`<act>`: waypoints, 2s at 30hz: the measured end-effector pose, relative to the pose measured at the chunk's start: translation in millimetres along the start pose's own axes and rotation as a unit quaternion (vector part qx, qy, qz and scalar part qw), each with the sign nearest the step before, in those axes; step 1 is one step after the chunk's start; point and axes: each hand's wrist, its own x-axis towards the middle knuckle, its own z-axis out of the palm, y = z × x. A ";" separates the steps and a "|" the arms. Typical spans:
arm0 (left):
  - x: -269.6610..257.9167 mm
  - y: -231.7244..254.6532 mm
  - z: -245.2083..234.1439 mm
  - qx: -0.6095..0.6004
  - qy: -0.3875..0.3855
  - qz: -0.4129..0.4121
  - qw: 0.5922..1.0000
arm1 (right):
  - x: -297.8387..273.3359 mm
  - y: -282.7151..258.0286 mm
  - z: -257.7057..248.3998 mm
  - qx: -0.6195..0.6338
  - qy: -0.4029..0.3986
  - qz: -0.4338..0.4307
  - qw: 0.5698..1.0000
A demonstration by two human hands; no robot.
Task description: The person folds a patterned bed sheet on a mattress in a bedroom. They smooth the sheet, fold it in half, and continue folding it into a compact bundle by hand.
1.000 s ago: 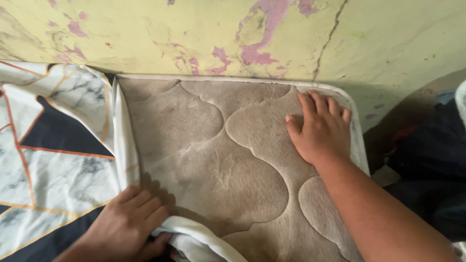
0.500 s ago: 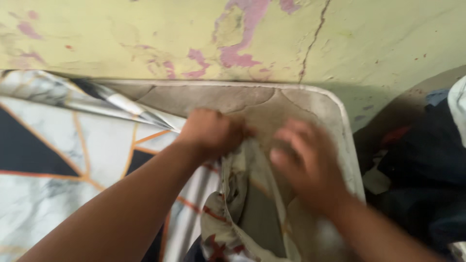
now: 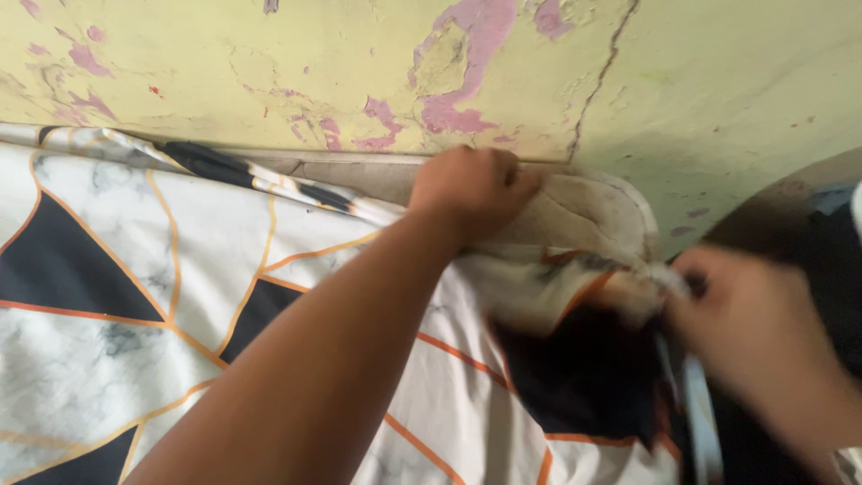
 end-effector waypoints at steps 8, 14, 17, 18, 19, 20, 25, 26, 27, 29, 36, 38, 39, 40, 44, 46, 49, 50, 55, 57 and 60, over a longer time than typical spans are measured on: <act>-12.1 25.1 44.0 -0.001 0.173 0.130 0.976 | 96.4 -5.4 23.5 0.110 0.110 0.073 0.985; 38.7 25.0 76.1 0.016 0.259 0.067 0.964 | 134.1 -19.6 46.2 0.216 0.157 0.151 0.952; 53.8 22.8 94.2 0.072 0.398 0.161 0.900 | 148.6 -13.1 62.5 0.176 0.159 0.099 0.966; 57.8 21.7 99.0 0.098 0.457 0.208 0.859 | 157.5 -9.0 67.4 0.163 0.138 0.097 0.972; 62.8 21.1 102.6 0.094 0.414 0.195 0.884 | 167.9 -3.3 72.1 0.149 0.117 0.094 0.977; 66.2 20.7 106.7 0.092 0.369 0.182 0.907 | 177.2 4.1 79.4 0.135 0.095 0.092 0.982; 69.7 21.8 101.0 0.049 0.261 0.116 0.957 | 217.6 36.8 115.4 0.214 -0.003 0.225 0.951; 68.0 22.9 97.0 0.032 0.232 0.097 0.967 | 223.6 42.1 121.6 0.228 -0.023 0.250 0.941; 65.6 23.6 93.0 0.015 0.203 0.078 0.976 | 228.2 47.5 127.2 0.215 -0.025 0.241 0.946; 58.9 25.1 86.7 0.035 0.159 0.075 0.984 | 232.6 57.9 138.1 0.187 -0.027 0.222 0.957; 53.1 35.5 78.8 0.085 0.064 0.034 0.994 | 213.3 65.7 158.3 0.243 -0.084 0.134 0.957; 55.1 33.9 79.5 0.042 0.030 -0.012 0.999 | 197.6 66.9 149.9 0.235 -0.093 0.135 0.958; 58.6 32.8 78.2 0.021 0.014 -0.034 0.999 | 189.0 68.3 142.5 0.232 -0.096 0.135 0.959; 62.2 31.0 76.2 0.014 0.010 -0.037 0.999 | 180.5 67.5 136.5 0.229 -0.098 0.132 0.959; 56.3 20.5 79.0 -0.024 0.073 -0.035 0.996 | 152.5 53.7 135.3 0.232 -0.113 0.111 0.960; 42.9 13.7 79.9 -0.033 0.143 -0.039 0.988 | 155.0 41.5 137.0 0.234 -0.104 0.099 0.962; 27.0 3.7 76.2 -0.015 0.185 -0.032 0.982 | 154.4 44.0 134.6 0.231 -0.090 0.114 0.962; 24.7 -2.3 72.4 -0.001 0.163 -0.017 0.986 | 153.5 47.7 131.6 0.228 -0.087 0.120 0.962; 31.8 -17.0 59.6 0.075 0.042 -0.049 0.995 | 157.4 50.7 98.9 0.212 -0.059 0.132 0.967; 40.1 -12.6 60.2 0.111 0.027 -0.060 0.992 | 166.5 43.2 82.6 0.210 -0.037 0.129 0.969; 53.2 -9.3 58.1 0.097 -0.058 -0.104 0.988 | 177.4 36.4 68.4 0.203 -0.018 0.120 0.972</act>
